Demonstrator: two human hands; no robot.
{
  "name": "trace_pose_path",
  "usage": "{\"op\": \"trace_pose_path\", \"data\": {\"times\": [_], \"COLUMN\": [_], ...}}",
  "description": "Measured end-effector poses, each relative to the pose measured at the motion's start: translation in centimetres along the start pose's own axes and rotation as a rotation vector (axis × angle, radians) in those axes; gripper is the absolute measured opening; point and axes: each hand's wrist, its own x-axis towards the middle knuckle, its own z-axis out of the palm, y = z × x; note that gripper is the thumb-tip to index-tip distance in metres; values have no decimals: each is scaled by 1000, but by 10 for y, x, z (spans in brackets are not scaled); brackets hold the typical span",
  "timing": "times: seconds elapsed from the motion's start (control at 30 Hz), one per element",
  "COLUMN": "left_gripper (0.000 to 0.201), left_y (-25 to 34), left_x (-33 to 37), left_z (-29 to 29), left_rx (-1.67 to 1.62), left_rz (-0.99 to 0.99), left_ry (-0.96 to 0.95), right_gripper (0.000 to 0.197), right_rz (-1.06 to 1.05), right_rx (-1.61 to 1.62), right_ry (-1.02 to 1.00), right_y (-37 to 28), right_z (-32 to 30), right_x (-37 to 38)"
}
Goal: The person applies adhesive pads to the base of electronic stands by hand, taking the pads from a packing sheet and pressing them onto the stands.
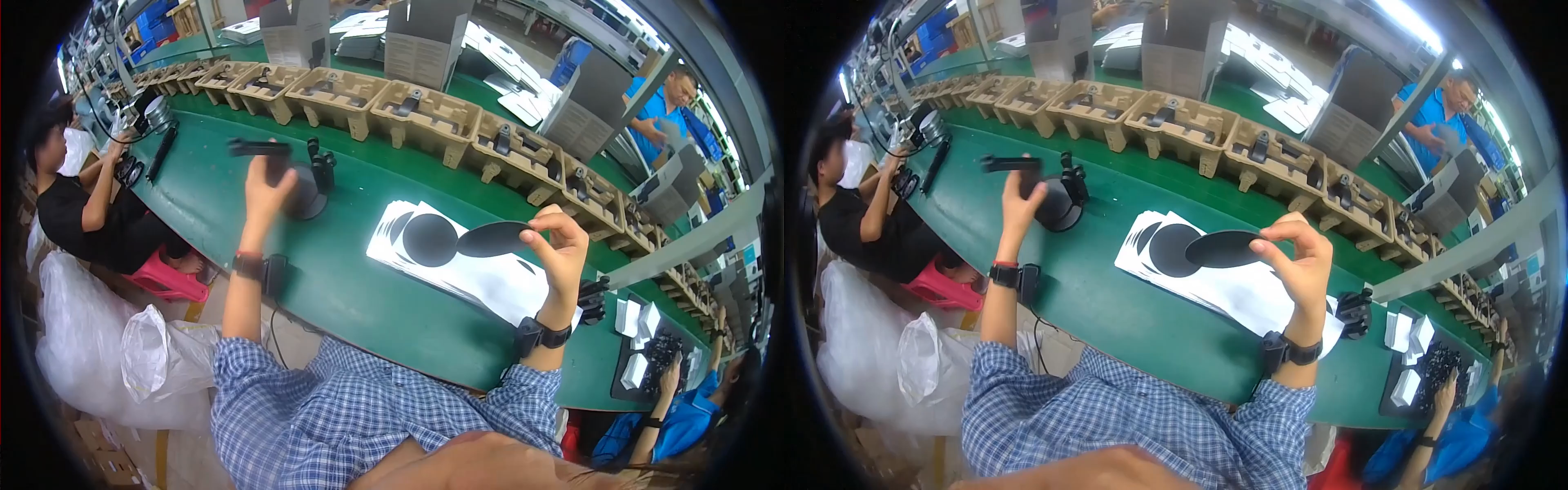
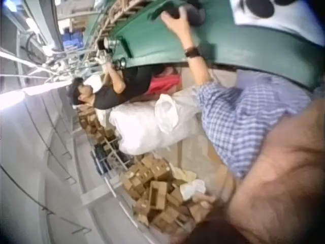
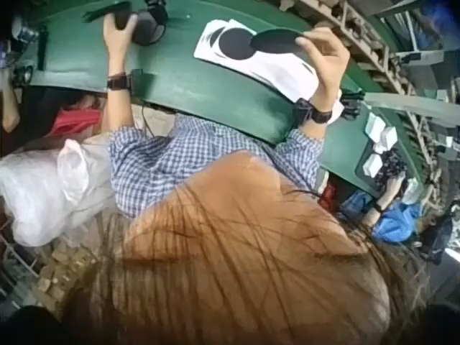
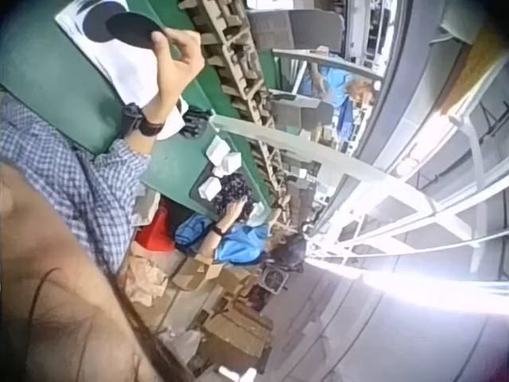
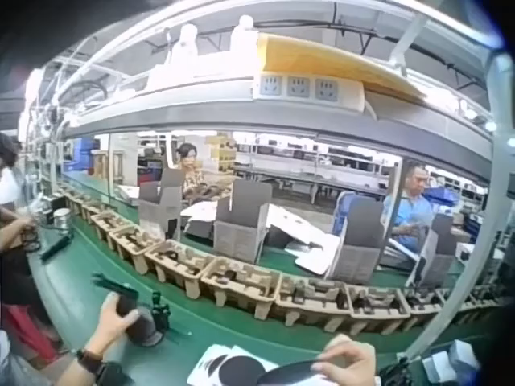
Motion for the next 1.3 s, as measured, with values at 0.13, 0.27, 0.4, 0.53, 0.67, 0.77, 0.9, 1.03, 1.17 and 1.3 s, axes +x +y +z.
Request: {"op": "trace_pose_path", "data": {"times": [0.13, 0.27, 0.4, 0.53, 0.67, 0.77, 0.9, 1.03, 1.17, 1.3], "left_gripper": [74, 67, 64, 65, 66, 65, 64, 64, 64, 63], "left_y": [112, 200, 238, 242, 237, 234, 229, 224, 221, 218], "left_x": [6, 1, -12, -25, -30, -31, -33, -31, -28, -25], "left_z": [-7, 38, 87, 106, 113, 114, 118, 117, 114, 112], "left_rx": [-1222, -1944, -2093, -2060, -2037, -2035, -2005, -1997, -2006, -2007], "left_rz": [-211, -502, -806, -787, -823, -837, -818, -808, -804, -808], "left_ry": [-108, -528, -709, -866, -988, -1031, -988, -977, -989, -981], "right_gripper": [14, 11, 10, 12, 15, 16, 16, 17, 17, 17], "right_rz": [145, 219, 323, 383, 408, 397, 388, 385, 375, 380], "right_rx": [204, 378, 571, 564, 510, 479, 429, 414, 415, 438], "right_ry": [106, 196, 302, 330, 356, 404, 390, 398, 401, 400], "right_y": [-7, 5, 1, 7, 22, 27, 34, 37, 37, 37], "right_z": [11, 21, 30, 40, 48, 58, 64, 69, 72, 76], "right_x": [0, -6, -5, -4, -3, 0, 1, 3, 6, 8]}}
